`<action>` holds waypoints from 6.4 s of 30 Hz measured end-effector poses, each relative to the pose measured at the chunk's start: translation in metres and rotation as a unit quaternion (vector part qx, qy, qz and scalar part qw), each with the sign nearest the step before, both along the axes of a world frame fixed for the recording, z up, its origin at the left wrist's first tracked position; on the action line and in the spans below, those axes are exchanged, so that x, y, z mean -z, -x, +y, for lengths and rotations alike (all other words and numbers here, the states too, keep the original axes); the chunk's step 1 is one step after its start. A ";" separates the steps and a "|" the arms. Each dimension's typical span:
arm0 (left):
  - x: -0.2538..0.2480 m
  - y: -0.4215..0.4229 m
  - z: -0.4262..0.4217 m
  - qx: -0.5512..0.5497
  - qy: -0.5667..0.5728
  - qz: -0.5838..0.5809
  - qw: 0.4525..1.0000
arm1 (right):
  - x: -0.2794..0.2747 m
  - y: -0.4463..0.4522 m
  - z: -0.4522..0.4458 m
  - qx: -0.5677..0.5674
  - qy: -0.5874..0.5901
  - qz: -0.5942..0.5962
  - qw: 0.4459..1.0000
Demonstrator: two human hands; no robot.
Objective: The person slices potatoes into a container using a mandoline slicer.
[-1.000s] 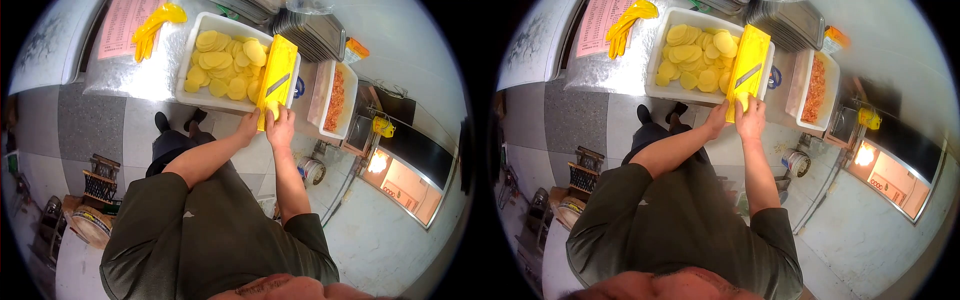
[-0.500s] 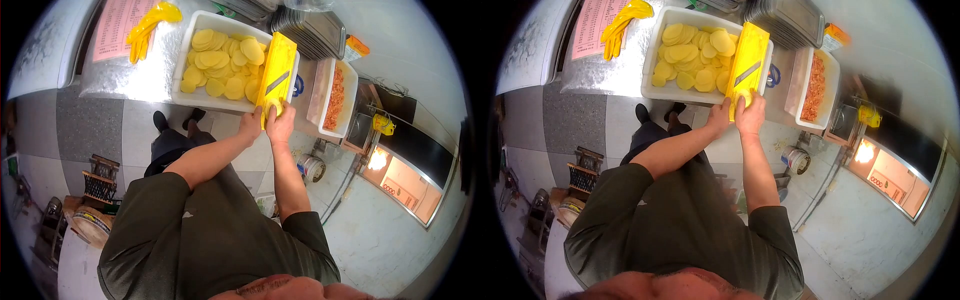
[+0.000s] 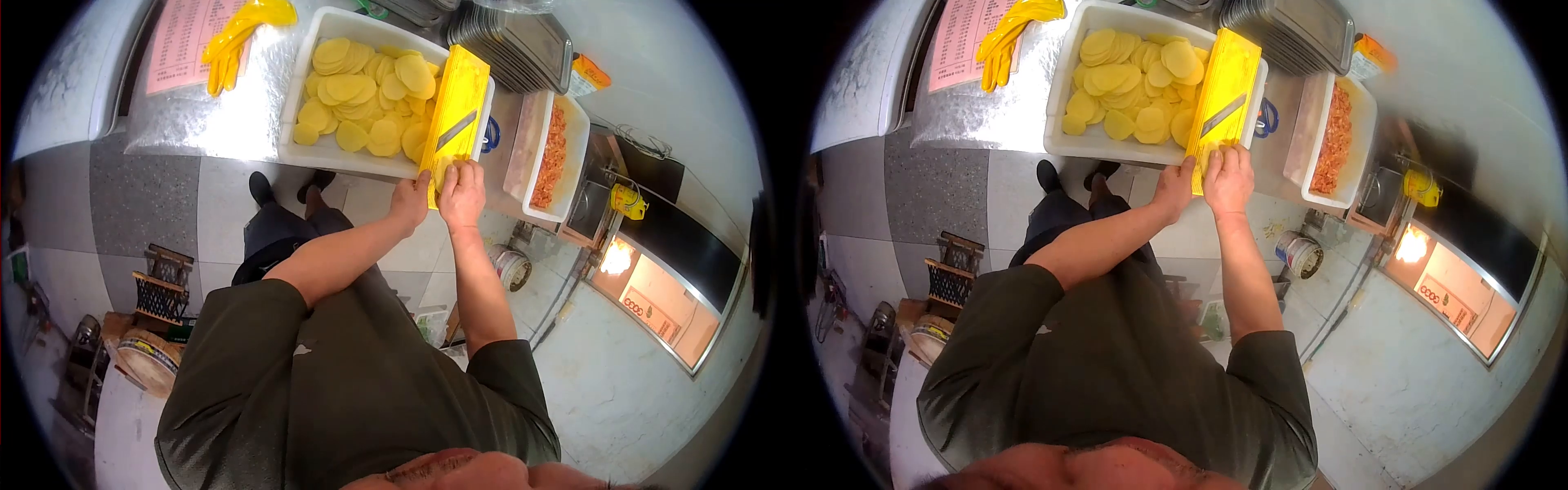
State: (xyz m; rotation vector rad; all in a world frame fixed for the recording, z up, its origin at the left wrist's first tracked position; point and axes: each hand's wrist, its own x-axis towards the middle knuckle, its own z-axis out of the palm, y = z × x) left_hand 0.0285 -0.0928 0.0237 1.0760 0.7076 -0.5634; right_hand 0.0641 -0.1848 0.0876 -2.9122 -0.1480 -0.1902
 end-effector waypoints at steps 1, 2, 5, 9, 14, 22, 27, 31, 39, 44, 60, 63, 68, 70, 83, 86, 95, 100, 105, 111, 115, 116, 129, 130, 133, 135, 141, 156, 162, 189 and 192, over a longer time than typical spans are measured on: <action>0.000 0.000 -0.001 -0.007 0.002 0.001 1.000 | -0.002 0.000 -0.003 -0.017 0.004 0.003 1.000; 0.000 0.000 -0.002 -0.005 0.001 0.001 1.000 | -0.005 0.000 -0.006 -0.034 0.009 0.006 0.999; -0.005 0.000 0.001 -0.009 -0.005 -0.004 1.000 | -0.016 0.003 -0.007 -0.091 0.039 0.028 0.995; -0.002 -0.002 0.004 -0.019 0.012 -0.011 1.000 | -0.028 0.007 -0.012 -0.141 0.056 0.064 0.986; -0.001 -0.002 0.001 -0.011 0.025 0.002 1.000 | -0.026 0.003 -0.023 -0.136 0.069 0.086 0.985; 0.003 -0.001 0.003 -0.008 0.038 -0.006 0.999 | -0.071 -0.021 -0.003 -0.296 0.185 0.162 0.923; 0.017 0.001 -0.007 -0.044 0.105 0.005 0.993 | -0.064 -0.021 -0.012 -0.343 0.204 0.193 0.896; 0.005 0.000 0.001 -0.040 0.094 0.011 0.995 | -0.062 -0.022 -0.007 -0.167 0.169 0.237 0.942; 0.009 0.000 -0.005 -0.066 0.131 0.008 0.989 | -0.058 -0.052 0.028 0.154 0.172 0.284 0.931; 0.013 0.000 -0.006 -0.047 0.109 -0.001 0.993 | -0.057 -0.048 0.049 0.140 0.243 0.267 0.922; -0.013 -0.005 0.013 0.022 0.037 0.001 0.999 | -0.016 -0.014 -0.007 -0.074 0.219 -0.033 0.972; -0.010 -0.007 0.010 0.033 0.016 0.000 0.999 | -0.013 -0.013 -0.004 -0.053 0.209 -0.022 0.976; -0.003 -0.001 0.007 0.078 0.019 -0.036 0.996 | -0.017 -0.015 -0.005 -0.048 0.198 -0.012 0.979; -0.011 -0.002 0.010 0.101 -0.026 -0.041 0.994 | -0.016 -0.020 -0.010 -0.073 0.200 -0.015 0.977; -0.004 0.000 0.004 0.101 -0.080 -0.076 0.989 | -0.005 -0.024 -0.018 -0.114 0.197 -0.083 0.970; 0.002 0.006 0.001 0.105 -0.084 -0.081 0.988 | -0.001 -0.024 -0.020 -0.112 0.188 -0.086 0.972; -0.001 0.004 0.005 0.092 -0.034 -0.061 0.993 | -0.005 -0.031 -0.012 -0.086 0.194 -0.071 0.975; 0.010 0.006 0.004 0.094 -0.031 -0.110 0.989 | 0.003 -0.107 -0.003 -0.032 0.222 -0.028 0.974; 0.001 0.003 0.003 0.075 -0.074 -0.084 0.991 | 0.006 -0.212 0.013 0.011 0.243 0.024 0.970; -0.002 0.001 0.006 0.059 -0.078 -0.103 0.990 | -0.005 -0.100 -0.003 -0.068 0.237 -0.007 0.969; 0.004 0.007 -0.003 0.035 -0.068 -0.101 0.992 | -0.012 -0.014 -0.012 -0.084 0.208 -0.011 0.975; 0.005 0.009 -0.004 0.044 -0.059 -0.094 0.993 | -0.014 -0.005 -0.011 -0.082 0.204 -0.004 0.976; 0.002 0.010 -0.001 0.066 -0.090 -0.102 0.989 | 0.010 -0.175 0.015 -0.015 0.244 -0.098 0.965; 0.003 0.007 0.001 0.059 -0.093 -0.103 0.989 | 0.010 -0.194 0.018 0.004 0.275 -0.082 0.958; -0.001 0.005 0.005 0.080 -0.084 -0.089 0.989 | 0.004 -0.184 0.011 -0.018 0.231 -0.054 0.971; -0.003 -0.002 0.006 0.075 -0.102 -0.100 0.987 | -0.001 -0.135 0.005 -0.019 0.219 -0.030 0.975; 0.000 0.004 0.002 0.042 -0.051 -0.089 0.994 | -0.006 -0.009 -0.014 -0.045 0.194 0.003 0.980; 0.003 0.008 -0.002 0.064 -0.110 -0.106 0.986 | 0.005 -0.163 0.002 -0.048 0.234 -0.037 0.970; -0.005 0.002 0.005 0.049 -0.059 -0.080 0.994 | -0.010 -0.020 -0.013 -0.073 0.244 -0.021 0.967; 0.002 0.002 0.003 0.053 -0.086 -0.108 0.989 | 0.006 -0.060 -0.005 -0.082 0.219 -0.082 0.969; 0.000 0.013 0.001 0.092 -0.100 -0.113 0.984 | 0.010 -0.148 0.004 -0.062 0.217 -0.076 0.971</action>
